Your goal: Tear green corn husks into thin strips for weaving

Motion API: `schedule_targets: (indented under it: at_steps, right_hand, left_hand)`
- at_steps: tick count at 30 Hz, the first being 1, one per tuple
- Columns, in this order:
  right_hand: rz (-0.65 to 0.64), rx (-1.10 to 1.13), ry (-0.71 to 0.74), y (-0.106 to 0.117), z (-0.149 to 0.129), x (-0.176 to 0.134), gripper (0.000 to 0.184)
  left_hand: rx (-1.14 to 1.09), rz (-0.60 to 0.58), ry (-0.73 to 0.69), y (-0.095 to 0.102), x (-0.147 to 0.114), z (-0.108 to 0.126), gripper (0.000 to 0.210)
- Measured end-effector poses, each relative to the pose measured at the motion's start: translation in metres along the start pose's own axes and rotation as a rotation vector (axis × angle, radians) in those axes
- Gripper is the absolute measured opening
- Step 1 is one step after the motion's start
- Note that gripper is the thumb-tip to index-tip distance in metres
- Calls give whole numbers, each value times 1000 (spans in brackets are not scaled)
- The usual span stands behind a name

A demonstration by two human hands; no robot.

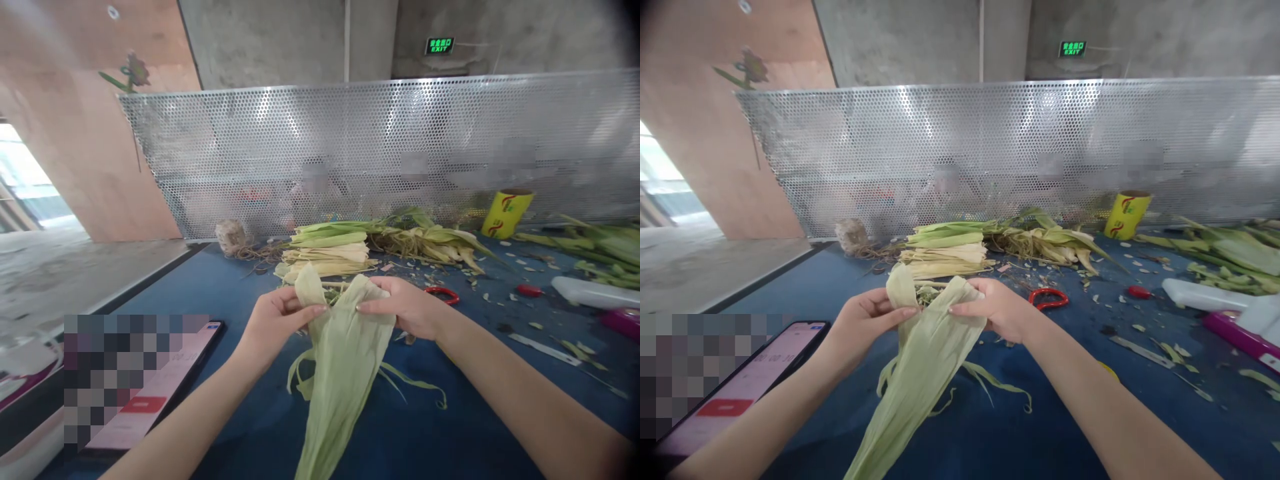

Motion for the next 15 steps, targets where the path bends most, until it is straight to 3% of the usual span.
schedule_targets:
  at_steps: [4, 8, 11, 15]
  right_hand:
    - [139, -16, 16, 15, 4, 6, 31]
    - [344, 17, 65, 35, 7, 15, 25]
    - [534, 24, 159, 60, 3, 19, 17]
    - [875, 27, 322, 106, -9, 12, 15]
  left_hand:
    - [54, 143, -101, 4, -2, 4, 25]
    - [140, 235, -310, 1, -16, 15, 8]
    - [37, 198, -517, 5, -30, 28, 10]
    - [-202, 216, -779, 28, -39, 52, 9]
Point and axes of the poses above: each hand's wrist, its own x-axis towards the middle knuckle, its own y-axis out of the back of the hand, z = x × y, the point moved 1 cm from there along x, towards the middle knuckle, and after that the axes turned 13 degrees about y, right-handed, at the moved point
